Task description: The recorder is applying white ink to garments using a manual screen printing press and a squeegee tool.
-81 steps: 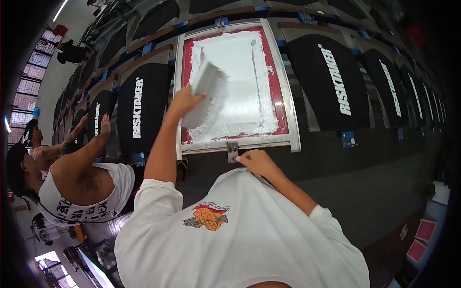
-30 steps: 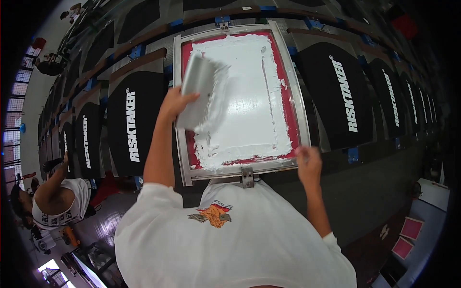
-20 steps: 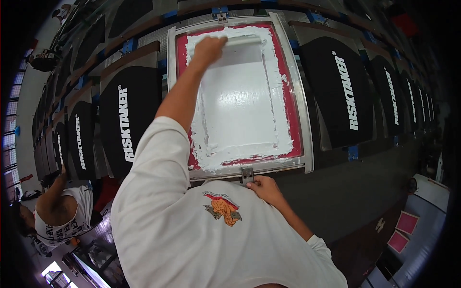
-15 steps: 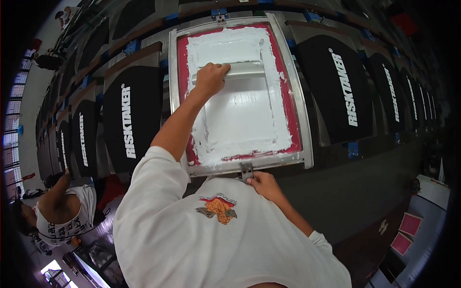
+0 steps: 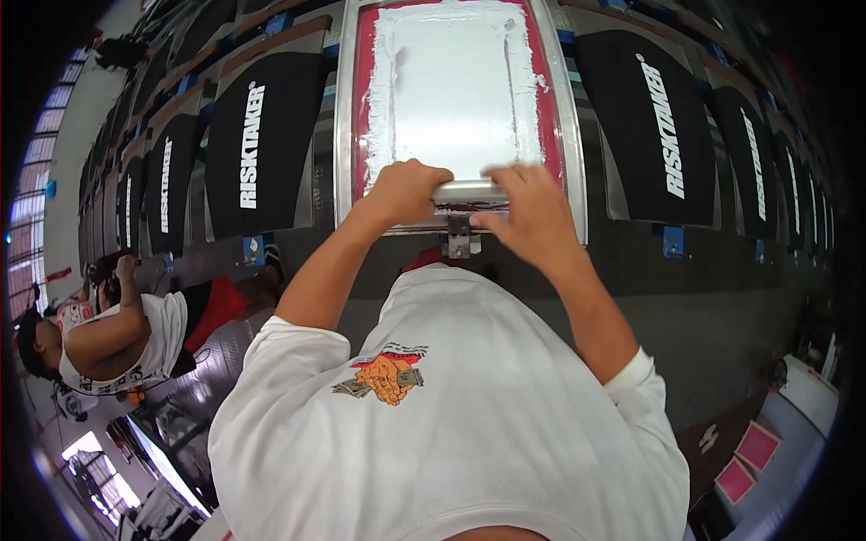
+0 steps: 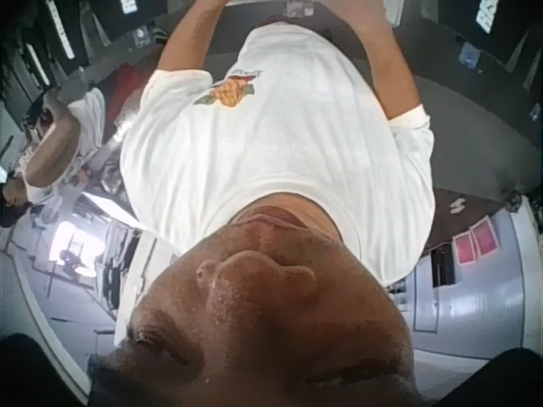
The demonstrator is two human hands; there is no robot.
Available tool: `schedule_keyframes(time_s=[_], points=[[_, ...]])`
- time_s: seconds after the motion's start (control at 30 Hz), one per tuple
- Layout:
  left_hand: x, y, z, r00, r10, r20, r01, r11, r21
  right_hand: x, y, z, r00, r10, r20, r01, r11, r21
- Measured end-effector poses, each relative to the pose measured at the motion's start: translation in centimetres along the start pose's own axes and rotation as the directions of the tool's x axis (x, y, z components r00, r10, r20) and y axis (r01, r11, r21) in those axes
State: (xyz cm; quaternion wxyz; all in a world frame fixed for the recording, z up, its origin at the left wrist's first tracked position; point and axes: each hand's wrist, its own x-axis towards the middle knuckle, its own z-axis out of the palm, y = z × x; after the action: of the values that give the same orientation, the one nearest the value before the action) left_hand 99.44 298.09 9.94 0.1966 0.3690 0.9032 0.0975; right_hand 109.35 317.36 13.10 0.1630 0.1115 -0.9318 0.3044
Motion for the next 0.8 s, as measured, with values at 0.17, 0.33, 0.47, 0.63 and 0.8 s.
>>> schedule_keyframes(time_s=[0.17, 0.33, 0.47, 0.63, 0.8], points=[[-1.6, -0.9, -0.1, 0.988, -0.032, -0.154, 0.039, 0.998, 0.046, 1.2, 6.2, 5.5, 0.905, 0.128, 0.407, -0.007, 0.958, -0.286], [-5.0, -3.1, 4.6, 0.861, 0.007, -0.509, -0.005, 1.000, 0.005, -1.9, 5.4, 7.3, 0.991, 0.026, 0.134, 0.008, 0.969, -0.246], [7.2, -11.4, 2.5, 0.725, 0.155, -0.671, -0.051, 0.984, 0.172, 8.7, 12.5, 9.7, 0.999, -0.006, 0.032, 0.020, 0.885, -0.465], [23.5, -17.9, -8.3, 0.889, -0.025, -0.457, 0.167, 0.947, 0.274, 26.9, 21.2, 8.2, 0.972, 0.137, 0.189, -0.016, 0.848, -0.530], [13.3, -12.4, -10.0, 0.991, -0.096, -0.093, 0.115, 0.966, 0.232, 19.1, 14.5, 5.5, 0.820, 0.338, 0.461, -0.091, 0.873, -0.479]])
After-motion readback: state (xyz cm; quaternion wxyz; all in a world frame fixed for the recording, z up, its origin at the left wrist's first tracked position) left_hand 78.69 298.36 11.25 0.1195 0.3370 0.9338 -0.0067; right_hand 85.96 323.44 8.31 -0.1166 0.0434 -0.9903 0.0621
